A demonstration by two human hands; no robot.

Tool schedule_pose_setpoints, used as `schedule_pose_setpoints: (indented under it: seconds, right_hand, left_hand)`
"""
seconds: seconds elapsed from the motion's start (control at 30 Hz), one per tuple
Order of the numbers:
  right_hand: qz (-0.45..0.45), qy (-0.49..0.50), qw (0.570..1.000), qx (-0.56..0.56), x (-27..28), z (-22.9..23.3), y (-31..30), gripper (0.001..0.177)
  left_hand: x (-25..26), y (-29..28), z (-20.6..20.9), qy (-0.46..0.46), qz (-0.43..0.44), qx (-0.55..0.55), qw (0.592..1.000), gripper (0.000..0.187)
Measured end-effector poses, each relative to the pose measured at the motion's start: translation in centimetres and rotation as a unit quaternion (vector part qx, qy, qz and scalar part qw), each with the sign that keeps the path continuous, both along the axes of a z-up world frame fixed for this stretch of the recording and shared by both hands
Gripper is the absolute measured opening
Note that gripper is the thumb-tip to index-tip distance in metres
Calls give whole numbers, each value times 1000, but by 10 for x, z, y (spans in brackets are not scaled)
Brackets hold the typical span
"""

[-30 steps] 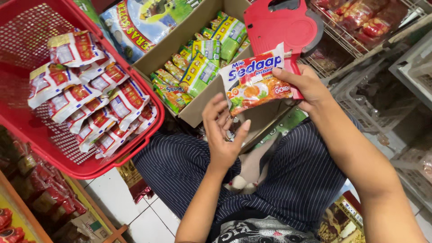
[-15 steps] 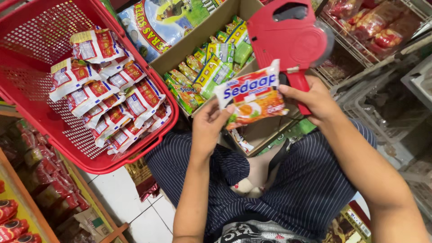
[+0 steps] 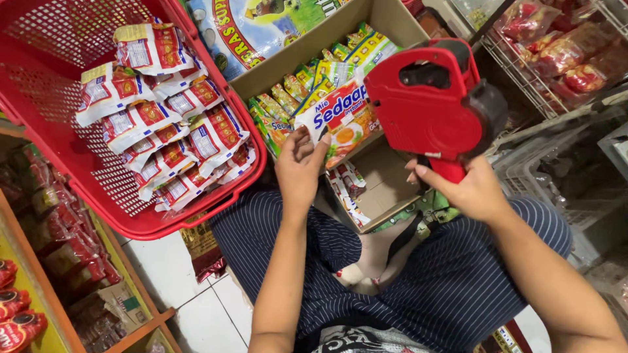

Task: The person sits on the floor and repeatedly picks up packets of instant noodles from a cardboard box. They scan each packet with a red handheld barcode scanner and then place it into a red plastic basket. The process is repeated for multiple packets.

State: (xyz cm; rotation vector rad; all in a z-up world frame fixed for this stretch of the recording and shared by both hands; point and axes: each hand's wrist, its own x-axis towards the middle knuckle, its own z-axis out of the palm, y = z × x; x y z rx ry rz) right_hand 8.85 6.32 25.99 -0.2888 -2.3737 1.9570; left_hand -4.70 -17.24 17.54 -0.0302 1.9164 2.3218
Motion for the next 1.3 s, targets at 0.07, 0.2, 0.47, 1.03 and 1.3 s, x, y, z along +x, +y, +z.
schedule_pose_setpoints:
  seconds: [0.07, 0.2, 0.47, 1.03, 1.3]
  right_hand:
    - [-12, 19, 1000, 12, 5, 4, -12, 35]
    - [-3, 40, 997, 67, 7, 0, -28, 35]
    - [76, -21, 976, 205, 0, -23, -25, 40]
    - [13, -49, 993, 108, -29, -34, -9, 34]
    - [-5, -76, 989, 130, -33, -23, -5, 28]
  left_hand:
    - [0, 3, -2, -15, -11, 13, 1000, 52]
    - [4, 10, 2, 14, -19, 21, 1000, 51]
    - [-4, -33, 36, 86, 80, -54, 992, 41]
    - [-122, -191, 116, 397, 211, -522, 725, 59]
    - [-51, -111, 95, 416, 42, -440, 795, 47]
